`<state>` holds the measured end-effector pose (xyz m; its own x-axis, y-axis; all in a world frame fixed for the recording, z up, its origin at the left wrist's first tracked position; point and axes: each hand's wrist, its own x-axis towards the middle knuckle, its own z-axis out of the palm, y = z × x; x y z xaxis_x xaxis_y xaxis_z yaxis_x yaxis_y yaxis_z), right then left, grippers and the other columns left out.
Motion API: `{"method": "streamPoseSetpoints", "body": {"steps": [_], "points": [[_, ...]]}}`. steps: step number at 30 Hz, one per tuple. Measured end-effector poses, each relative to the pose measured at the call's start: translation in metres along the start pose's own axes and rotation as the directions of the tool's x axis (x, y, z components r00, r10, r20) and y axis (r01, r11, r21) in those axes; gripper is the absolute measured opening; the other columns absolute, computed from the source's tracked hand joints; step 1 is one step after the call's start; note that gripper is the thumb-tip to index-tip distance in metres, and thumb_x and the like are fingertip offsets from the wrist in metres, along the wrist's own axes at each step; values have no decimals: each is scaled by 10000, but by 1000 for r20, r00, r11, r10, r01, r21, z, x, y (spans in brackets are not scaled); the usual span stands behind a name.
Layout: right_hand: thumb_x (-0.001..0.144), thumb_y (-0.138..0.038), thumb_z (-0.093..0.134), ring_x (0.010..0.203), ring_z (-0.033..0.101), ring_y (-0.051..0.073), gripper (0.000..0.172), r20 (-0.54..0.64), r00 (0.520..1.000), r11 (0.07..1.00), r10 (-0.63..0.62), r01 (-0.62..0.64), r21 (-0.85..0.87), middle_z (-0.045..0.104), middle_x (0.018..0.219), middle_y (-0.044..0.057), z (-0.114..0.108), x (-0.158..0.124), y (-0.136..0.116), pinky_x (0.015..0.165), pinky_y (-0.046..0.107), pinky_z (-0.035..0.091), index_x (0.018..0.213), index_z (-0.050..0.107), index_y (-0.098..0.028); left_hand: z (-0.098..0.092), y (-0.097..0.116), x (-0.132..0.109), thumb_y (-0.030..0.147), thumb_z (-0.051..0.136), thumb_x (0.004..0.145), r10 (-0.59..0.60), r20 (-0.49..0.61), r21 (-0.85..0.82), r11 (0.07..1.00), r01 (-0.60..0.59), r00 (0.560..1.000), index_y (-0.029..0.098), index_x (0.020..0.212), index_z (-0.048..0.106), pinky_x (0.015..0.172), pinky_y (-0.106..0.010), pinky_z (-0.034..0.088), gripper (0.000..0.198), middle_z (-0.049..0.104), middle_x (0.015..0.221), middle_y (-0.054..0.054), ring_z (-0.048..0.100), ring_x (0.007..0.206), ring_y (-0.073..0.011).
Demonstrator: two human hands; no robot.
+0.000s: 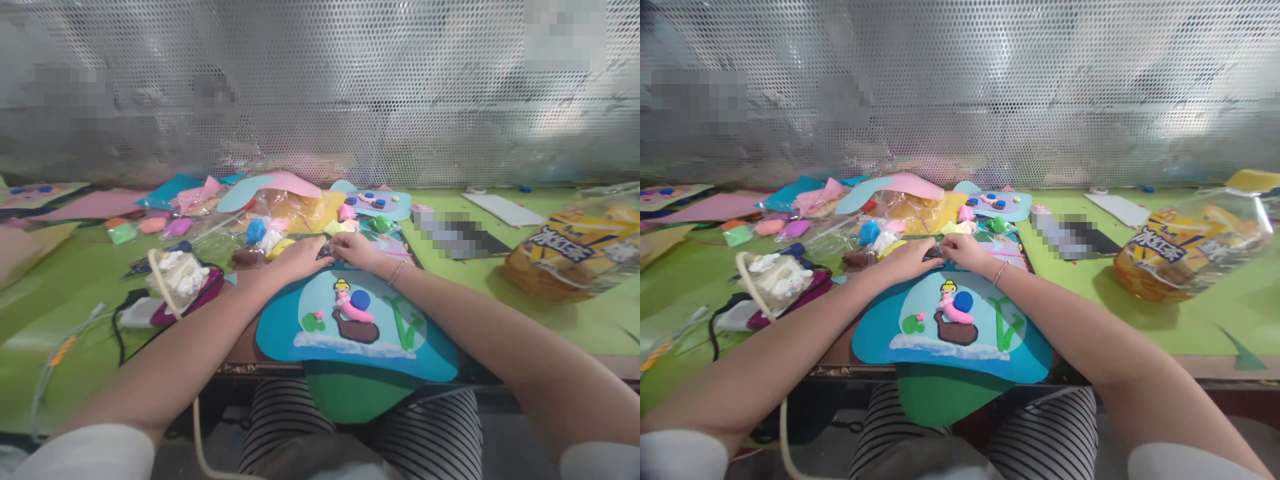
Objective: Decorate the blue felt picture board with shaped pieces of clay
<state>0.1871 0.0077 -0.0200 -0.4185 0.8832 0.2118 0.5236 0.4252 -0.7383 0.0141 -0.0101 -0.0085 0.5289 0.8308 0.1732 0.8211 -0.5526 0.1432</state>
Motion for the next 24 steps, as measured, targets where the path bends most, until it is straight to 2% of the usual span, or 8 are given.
{"method": "streamPoseSetpoints", "body": {"steps": [24], "points": [[759,-119,461,465,484,71,116,34,999,1000,26,-27,5,551,557,-37,1,0,2,440,172,357,696,552,-156,-5,7,-3,435,465,875,-24,48,61,998,21,999,180,993,511,701,-319,449,285,654,1013,-106,623,950,-273]]}}
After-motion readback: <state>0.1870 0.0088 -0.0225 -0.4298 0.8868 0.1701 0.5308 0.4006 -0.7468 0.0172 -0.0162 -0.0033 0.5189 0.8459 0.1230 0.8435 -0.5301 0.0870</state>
